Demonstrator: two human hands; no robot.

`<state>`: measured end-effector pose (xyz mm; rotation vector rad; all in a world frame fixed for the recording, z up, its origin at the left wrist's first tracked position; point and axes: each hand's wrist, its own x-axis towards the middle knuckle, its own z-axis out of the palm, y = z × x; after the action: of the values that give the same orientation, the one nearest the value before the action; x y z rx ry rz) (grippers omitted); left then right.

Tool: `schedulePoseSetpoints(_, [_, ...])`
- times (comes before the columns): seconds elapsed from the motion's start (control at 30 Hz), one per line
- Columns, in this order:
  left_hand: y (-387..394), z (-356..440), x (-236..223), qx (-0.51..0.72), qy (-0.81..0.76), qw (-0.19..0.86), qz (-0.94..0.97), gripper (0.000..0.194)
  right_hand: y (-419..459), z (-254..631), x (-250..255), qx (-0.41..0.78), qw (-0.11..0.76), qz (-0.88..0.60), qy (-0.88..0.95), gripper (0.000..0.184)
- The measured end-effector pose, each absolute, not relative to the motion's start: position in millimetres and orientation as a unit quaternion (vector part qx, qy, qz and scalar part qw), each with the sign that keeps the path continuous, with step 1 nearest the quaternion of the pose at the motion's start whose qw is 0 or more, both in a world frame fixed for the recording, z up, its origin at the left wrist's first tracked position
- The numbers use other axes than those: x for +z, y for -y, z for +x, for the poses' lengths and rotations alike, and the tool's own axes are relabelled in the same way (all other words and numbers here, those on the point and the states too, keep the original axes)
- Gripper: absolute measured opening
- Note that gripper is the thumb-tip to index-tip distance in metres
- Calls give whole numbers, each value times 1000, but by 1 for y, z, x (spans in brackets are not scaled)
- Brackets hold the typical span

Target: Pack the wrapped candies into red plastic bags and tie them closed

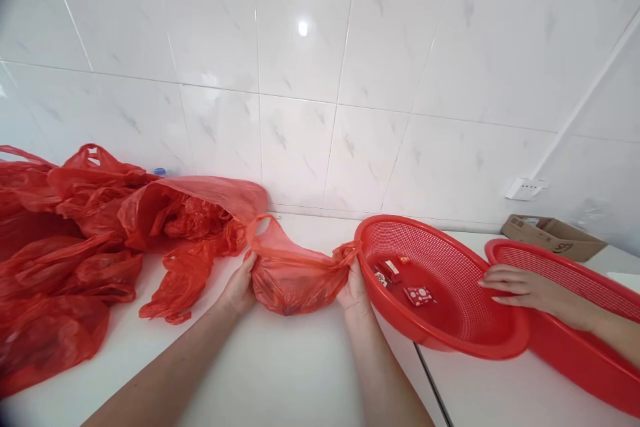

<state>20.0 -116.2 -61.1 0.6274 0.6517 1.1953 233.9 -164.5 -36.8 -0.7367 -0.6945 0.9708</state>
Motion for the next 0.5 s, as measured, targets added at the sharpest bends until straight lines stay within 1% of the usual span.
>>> schedulePoseSetpoints(0.07, [116,21,-61,537,-285,738,292,32,163,233,-39,466,763,-339,294,33])
schedulePoseSetpoints(0.17, [119,18,-56,491,-259,762,334,35,165,228,-40,522,705,-379,293,31])
schedulePoseSetpoints(0.3, [127,13,-48,419,-181,776,435,51,169,217,-43,564,648,-404,314,32])
schedulePoseSetpoints(0.37, [130,12,-45,400,-161,776,461,54,169,213,-46,593,625,-398,314,32])
schedulePoseSetpoints(0.43, [132,13,-45,386,-170,784,455,46,168,212,-48,591,635,-392,307,32])
schedulePoseSetpoints(0.5, [132,14,-48,396,-203,793,417,33,167,215,-50,508,680,-420,320,35])
